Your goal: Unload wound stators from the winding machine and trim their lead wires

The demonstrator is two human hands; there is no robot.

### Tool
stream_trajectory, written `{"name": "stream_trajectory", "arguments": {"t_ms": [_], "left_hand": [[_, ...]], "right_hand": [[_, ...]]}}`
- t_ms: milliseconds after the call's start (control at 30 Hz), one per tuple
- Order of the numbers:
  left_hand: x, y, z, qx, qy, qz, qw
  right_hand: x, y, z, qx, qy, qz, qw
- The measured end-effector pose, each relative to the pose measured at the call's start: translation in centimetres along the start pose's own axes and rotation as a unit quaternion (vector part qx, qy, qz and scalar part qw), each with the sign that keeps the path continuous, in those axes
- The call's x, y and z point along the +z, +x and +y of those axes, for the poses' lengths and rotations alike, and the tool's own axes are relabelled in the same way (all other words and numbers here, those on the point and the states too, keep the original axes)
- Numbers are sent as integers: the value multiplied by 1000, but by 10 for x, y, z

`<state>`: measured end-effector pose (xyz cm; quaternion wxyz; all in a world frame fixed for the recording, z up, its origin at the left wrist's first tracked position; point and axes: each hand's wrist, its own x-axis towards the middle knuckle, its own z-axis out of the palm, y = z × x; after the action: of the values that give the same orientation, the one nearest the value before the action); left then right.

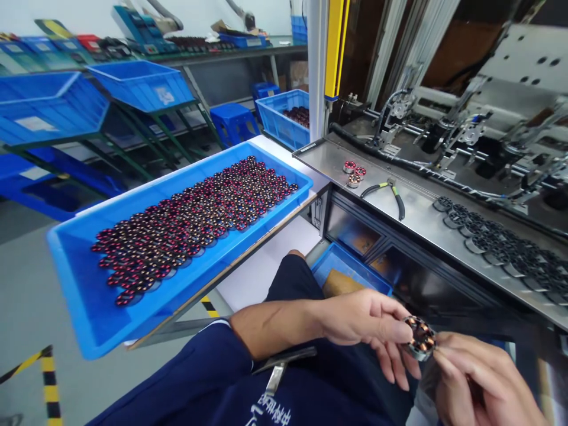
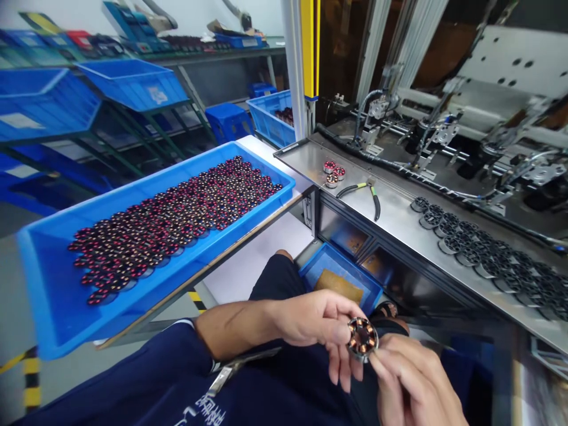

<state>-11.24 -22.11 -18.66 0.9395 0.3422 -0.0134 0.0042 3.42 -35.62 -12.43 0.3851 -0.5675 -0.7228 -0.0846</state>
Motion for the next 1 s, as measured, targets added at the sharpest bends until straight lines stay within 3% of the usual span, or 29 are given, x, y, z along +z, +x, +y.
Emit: {"name": "stream_trajectory", "arguments": {"t_ms": [67, 167, 333, 400, 533, 667, 833, 1000], "left_hand": [[-1, 4, -2, -1, -33, -3, 999], [3, 4, -1, 40, -47, 52, 997], [12, -1, 6, 48, -13, 81, 995], [14, -1, 7, 49, -9, 85, 995], [15, -1, 6, 47, -10, 89, 995], [14, -2, 5, 52, -8, 95, 994], [12, -3, 5, 78, -2, 102, 992], [15, -6, 5, 173, 3, 88, 981]], "right_hand": [[0, 1, 0, -9, -3, 13, 1000], [1, -6, 1, -1, 15, 26, 1000], [-2, -24, 9, 143, 98, 40, 984], [-4, -23, 13, 164, 128, 39, 977], [-11, -5, 12, 67, 93, -17, 993], [-13, 1, 8, 7, 51, -25, 998], [-11, -9, 6, 7, 7, -45, 999], [-5, 11, -13, 63, 39, 29, 997]]}}
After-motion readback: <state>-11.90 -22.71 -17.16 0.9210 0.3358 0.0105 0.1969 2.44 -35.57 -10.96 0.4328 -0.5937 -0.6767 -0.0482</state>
